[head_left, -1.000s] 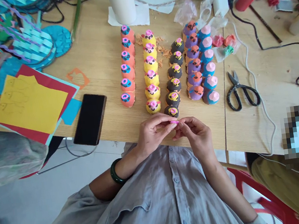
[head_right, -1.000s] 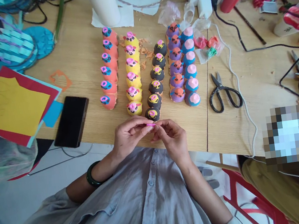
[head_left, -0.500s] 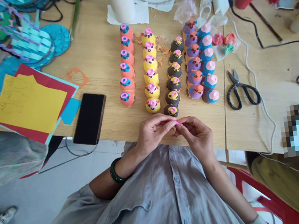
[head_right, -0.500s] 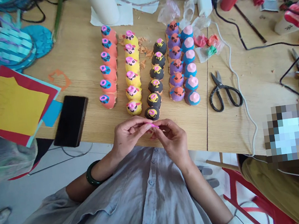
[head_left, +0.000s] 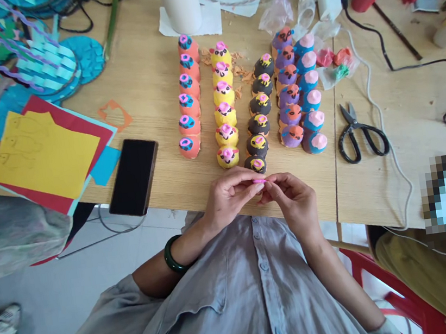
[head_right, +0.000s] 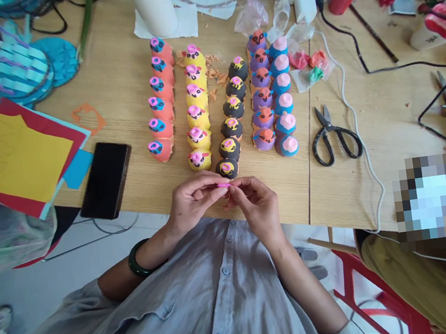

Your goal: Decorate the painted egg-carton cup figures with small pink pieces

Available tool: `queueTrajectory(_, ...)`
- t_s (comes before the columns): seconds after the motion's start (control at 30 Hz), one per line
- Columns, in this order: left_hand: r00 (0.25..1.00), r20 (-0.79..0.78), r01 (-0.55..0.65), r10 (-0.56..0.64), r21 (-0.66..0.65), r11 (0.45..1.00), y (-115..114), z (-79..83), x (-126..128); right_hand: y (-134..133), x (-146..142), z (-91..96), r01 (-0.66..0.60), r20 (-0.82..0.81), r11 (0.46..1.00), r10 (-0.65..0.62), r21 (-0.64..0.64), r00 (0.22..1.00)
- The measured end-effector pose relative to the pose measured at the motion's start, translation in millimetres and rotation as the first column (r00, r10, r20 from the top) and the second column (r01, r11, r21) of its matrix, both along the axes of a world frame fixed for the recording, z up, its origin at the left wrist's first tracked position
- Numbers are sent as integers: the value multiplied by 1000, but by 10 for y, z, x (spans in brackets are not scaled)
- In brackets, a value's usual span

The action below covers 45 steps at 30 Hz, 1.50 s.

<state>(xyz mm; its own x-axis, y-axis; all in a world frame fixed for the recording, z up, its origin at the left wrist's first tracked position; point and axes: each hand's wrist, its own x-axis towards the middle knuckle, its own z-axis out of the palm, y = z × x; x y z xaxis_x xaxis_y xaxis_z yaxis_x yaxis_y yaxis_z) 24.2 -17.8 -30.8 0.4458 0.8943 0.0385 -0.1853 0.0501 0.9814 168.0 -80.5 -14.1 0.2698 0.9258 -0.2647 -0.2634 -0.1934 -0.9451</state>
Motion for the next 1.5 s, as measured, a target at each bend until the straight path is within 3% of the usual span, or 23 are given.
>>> queueTrajectory(0.3,996,-93,-18,19,8,1000,-3,10,-4,-13,-2,-4,12,78,1000,-13,6,997)
queueTrajectory(0.47,993,-115,-32,30,-19,999,-9,26,4,-5,-6,-12,13,44,1000,-14,26,999)
queueTrajectory(0.83,997,-67,15,-24,-131,991,-23,16,2,-8,-22,-25,26,104,1000,-26,5,994)
queueTrajectory(0.97,994,-107,-5,3,-20,1000,-14,-24,0,4,-28,-33,7,41,1000,-6,-18,999)
queueTrajectory(1.07,976,-200,-64,89,131,989,4,-22,-8,14,8,-30,-45,-138,994,31,-100,990)
queueTrajectory(1.13,963,-225,-113,148,162,980,17,-7,-18,21,46,-17,-63,-268,985,17,-163,963)
queueTrajectory(1.27,978,-152,-155,144,-63,986,30,43,-37,36,104,16,-15,-387,983,-59,-185,920)
queueTrajectory(1.5,999,6,-42,46,-306,951,-8,90,-18,32,80,39,-18,-389,984,-53,-178,920)
